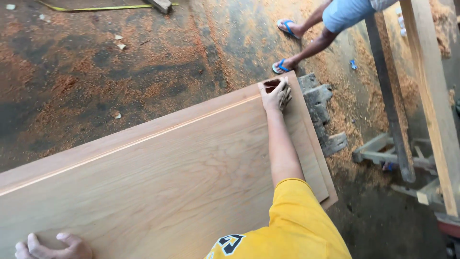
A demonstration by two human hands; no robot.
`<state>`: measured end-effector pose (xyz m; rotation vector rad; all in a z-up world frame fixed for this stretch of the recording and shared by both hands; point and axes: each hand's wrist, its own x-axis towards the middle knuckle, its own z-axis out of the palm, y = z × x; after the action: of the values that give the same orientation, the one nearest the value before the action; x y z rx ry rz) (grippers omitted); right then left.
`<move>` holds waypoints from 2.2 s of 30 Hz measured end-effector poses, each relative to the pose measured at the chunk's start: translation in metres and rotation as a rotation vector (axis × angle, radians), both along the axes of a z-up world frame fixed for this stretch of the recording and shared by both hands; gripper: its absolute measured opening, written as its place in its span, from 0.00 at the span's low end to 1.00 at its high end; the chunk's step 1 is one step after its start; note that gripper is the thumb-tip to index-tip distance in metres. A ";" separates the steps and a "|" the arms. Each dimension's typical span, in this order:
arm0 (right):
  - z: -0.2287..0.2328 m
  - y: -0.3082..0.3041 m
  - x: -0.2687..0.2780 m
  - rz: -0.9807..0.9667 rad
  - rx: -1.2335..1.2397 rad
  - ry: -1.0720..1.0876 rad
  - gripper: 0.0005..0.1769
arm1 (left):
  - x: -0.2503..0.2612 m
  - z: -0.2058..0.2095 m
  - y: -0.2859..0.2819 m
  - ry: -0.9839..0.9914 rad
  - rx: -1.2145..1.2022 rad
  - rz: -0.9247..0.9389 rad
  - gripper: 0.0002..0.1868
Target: The person sands a large, light-colored wooden board using a sanding block. They work along the edges and across the surface, moving the block back and forth. The person repositions the board and continues sanding different sections, including the corners and the main face.
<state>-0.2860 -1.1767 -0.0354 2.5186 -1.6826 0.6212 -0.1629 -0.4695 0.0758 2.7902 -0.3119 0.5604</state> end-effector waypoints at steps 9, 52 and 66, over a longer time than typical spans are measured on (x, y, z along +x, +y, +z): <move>-0.023 -0.030 0.011 0.111 -0.042 0.393 0.47 | -0.004 -0.015 0.007 -0.029 -0.013 0.045 0.29; 0.024 0.244 0.106 0.405 0.328 0.386 0.55 | -0.004 -0.062 0.020 -0.006 0.031 0.247 0.31; 0.006 0.314 0.137 0.562 0.217 0.224 0.51 | -0.001 -0.088 0.022 -0.043 0.034 0.309 0.36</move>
<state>-0.1492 -0.8630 -0.0297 3.0939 -1.0120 0.1630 -0.1643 -0.4475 -0.0122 2.8806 0.1064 0.6888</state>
